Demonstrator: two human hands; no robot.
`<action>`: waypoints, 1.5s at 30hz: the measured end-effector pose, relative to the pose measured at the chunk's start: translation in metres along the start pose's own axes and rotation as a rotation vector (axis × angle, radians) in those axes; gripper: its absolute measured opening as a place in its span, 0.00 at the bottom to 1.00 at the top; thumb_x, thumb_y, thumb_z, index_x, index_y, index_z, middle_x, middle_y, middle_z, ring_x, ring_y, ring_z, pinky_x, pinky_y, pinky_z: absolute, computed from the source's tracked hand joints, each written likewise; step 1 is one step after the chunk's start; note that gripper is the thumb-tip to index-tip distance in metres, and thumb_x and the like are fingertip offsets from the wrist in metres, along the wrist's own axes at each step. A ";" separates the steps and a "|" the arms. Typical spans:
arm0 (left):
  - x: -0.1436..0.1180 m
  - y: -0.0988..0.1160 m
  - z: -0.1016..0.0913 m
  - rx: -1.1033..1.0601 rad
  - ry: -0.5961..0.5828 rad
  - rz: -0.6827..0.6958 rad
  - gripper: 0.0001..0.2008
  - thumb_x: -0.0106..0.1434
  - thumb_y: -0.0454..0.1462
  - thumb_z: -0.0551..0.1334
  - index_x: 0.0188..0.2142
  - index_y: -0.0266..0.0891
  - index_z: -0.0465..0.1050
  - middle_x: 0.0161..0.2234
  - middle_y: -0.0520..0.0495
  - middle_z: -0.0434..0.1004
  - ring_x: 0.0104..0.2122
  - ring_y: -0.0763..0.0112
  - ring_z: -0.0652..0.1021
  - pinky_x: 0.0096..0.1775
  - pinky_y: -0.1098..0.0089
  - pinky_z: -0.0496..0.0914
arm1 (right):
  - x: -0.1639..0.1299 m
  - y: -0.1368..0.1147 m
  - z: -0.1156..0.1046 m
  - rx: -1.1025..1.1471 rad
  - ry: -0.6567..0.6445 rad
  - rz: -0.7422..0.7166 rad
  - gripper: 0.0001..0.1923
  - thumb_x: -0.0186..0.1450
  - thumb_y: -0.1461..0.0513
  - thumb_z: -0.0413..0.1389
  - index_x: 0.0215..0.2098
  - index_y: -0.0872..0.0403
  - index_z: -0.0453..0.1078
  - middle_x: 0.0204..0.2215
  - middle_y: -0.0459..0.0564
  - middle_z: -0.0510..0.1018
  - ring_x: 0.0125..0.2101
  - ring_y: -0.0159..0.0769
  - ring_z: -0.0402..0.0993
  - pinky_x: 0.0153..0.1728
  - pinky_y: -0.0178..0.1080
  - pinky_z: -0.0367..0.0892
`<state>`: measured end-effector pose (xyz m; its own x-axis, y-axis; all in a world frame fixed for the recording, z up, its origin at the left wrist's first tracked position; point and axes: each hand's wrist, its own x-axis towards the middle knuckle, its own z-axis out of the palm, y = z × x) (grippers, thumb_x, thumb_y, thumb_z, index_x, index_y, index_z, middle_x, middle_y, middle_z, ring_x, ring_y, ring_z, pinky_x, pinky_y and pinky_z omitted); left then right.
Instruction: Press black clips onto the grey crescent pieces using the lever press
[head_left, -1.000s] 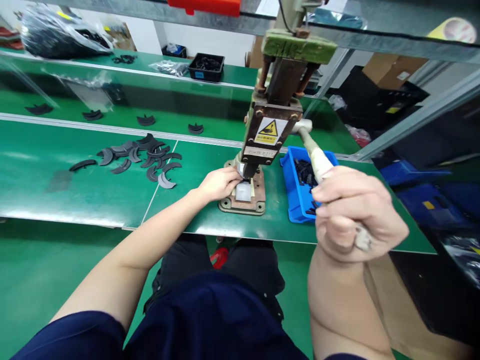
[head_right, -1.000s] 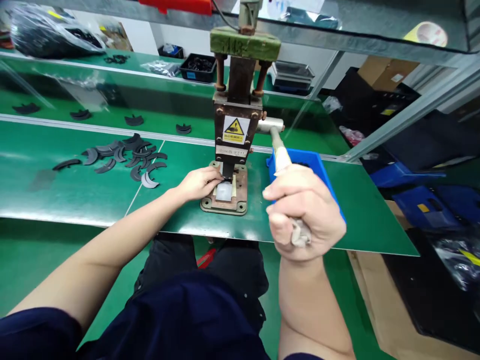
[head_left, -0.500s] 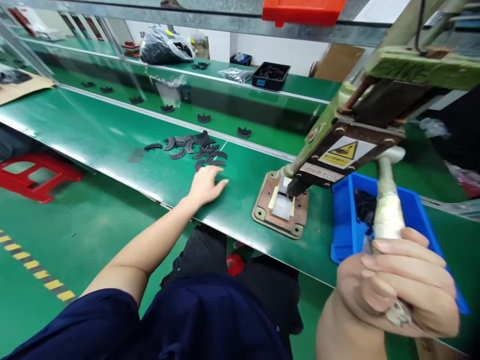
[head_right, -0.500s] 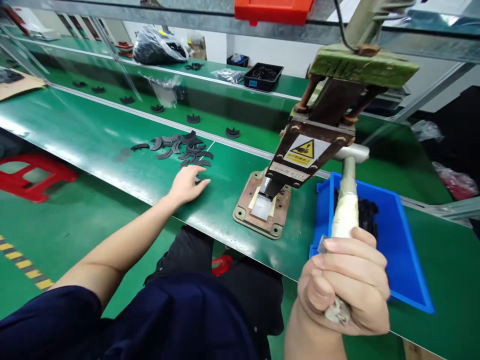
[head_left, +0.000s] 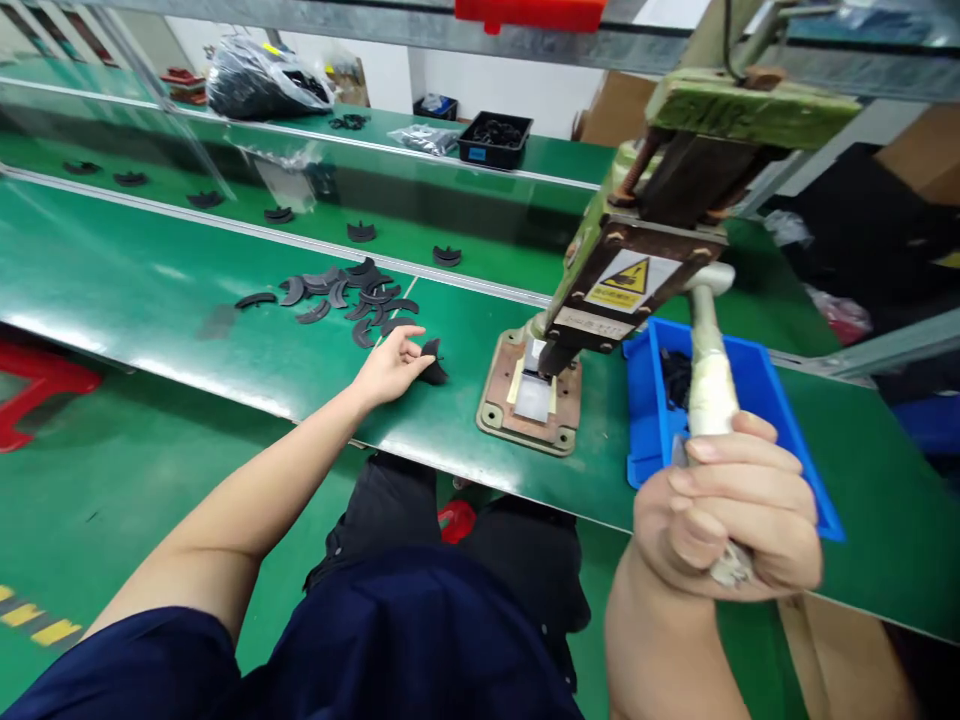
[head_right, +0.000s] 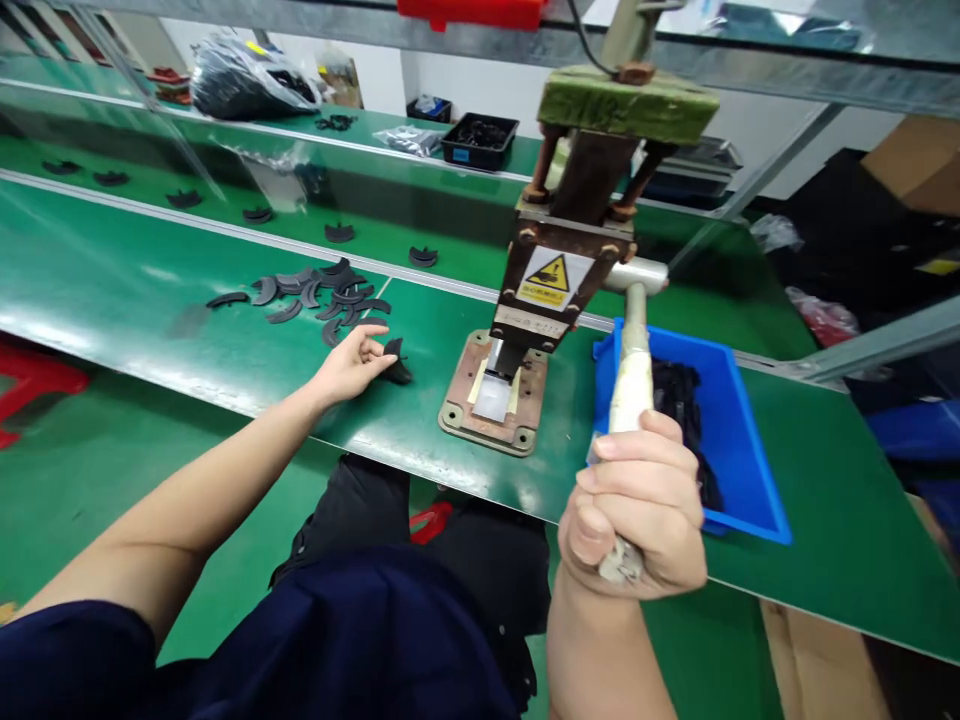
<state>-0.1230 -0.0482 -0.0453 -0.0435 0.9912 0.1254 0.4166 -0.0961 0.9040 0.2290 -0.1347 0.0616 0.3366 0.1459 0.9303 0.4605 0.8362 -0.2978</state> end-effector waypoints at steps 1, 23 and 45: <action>0.002 0.009 0.012 -0.106 -0.033 -0.047 0.23 0.63 0.50 0.72 0.51 0.40 0.76 0.33 0.50 0.78 0.29 0.71 0.77 0.35 0.68 0.73 | 0.000 -0.003 -0.001 -0.010 -0.014 0.019 0.08 0.64 0.49 0.62 0.27 0.34 0.76 0.16 0.42 0.66 0.25 0.41 0.72 0.47 0.65 0.76; 0.055 0.103 0.114 -0.037 -0.564 -0.138 0.15 0.63 0.40 0.76 0.38 0.38 0.71 0.21 0.58 0.70 0.18 0.79 0.69 0.22 0.76 0.60 | 0.006 -0.005 -0.018 0.083 -0.242 -0.034 0.22 0.71 0.55 0.62 0.23 0.52 0.63 0.25 0.40 0.74 0.36 0.32 0.78 0.56 0.56 0.73; 0.052 0.121 0.111 0.006 -0.689 -0.392 0.21 0.66 0.52 0.73 0.47 0.40 0.74 0.22 0.53 0.71 0.19 0.72 0.74 0.22 0.74 0.67 | 0.008 -0.005 -0.019 0.037 -0.269 -0.068 0.11 0.67 0.60 0.58 0.27 0.50 0.66 0.25 0.39 0.75 0.36 0.33 0.79 0.56 0.58 0.75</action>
<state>0.0258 0.0018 0.0256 0.3835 0.7863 -0.4845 0.4924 0.2698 0.8275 0.2453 -0.1473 0.0668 0.0739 0.2196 0.9728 0.4429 0.8667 -0.2293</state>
